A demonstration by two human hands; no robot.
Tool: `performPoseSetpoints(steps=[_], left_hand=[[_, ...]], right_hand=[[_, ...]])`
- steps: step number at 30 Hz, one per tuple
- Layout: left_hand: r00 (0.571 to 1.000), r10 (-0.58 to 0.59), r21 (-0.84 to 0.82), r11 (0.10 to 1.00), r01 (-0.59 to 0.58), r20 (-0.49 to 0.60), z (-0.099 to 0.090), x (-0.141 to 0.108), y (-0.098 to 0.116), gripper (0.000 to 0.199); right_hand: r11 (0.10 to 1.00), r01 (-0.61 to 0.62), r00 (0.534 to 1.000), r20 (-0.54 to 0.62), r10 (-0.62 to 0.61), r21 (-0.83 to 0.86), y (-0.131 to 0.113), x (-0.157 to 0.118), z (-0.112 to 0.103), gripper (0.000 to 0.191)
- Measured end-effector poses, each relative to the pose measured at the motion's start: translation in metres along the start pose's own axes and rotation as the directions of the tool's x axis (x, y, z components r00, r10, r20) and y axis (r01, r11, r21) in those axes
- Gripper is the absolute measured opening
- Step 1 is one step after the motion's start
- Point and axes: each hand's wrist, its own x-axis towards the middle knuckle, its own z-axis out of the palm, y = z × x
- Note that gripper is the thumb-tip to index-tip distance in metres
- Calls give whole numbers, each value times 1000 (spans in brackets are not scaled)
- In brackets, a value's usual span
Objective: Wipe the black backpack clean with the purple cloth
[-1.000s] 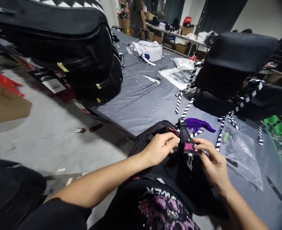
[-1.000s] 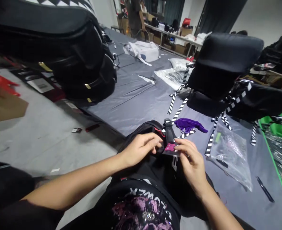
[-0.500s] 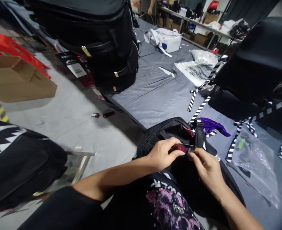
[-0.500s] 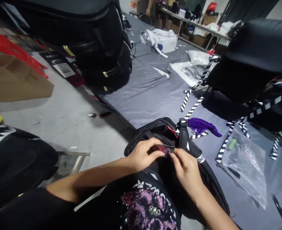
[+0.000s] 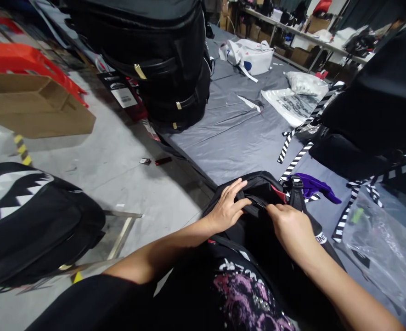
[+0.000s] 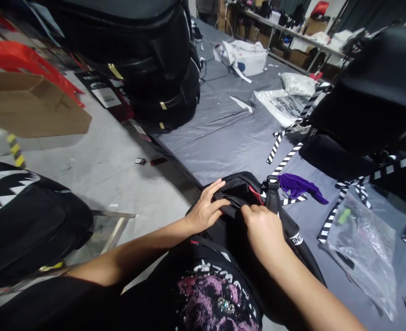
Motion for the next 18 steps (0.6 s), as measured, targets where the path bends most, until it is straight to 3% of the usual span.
performPoseSetpoints(steps=[3, 6, 9, 18], left_hand=[[999, -36, -45, 998, 36, -13, -1, -3, 0, 40], [973, -231, -43, 972, 230, -24, 2, -7, -1, 72], [928, -374, 41, 927, 373, 4, 8, -9, 0, 91], [885, -458, 66, 889, 453, 87, 19, 0, 1, 97]], right_hand=[[1000, 18, 983, 181, -20, 13, -4, 23, -5, 23], [1000, 26, 964, 263, -30, 16, -4, 41, -4, 26], [998, 50, 957, 283, -61, 44, -2, 50, 2, 29], [974, 59, 950, 289, -122, 216, 8, 67, 24, 33]])
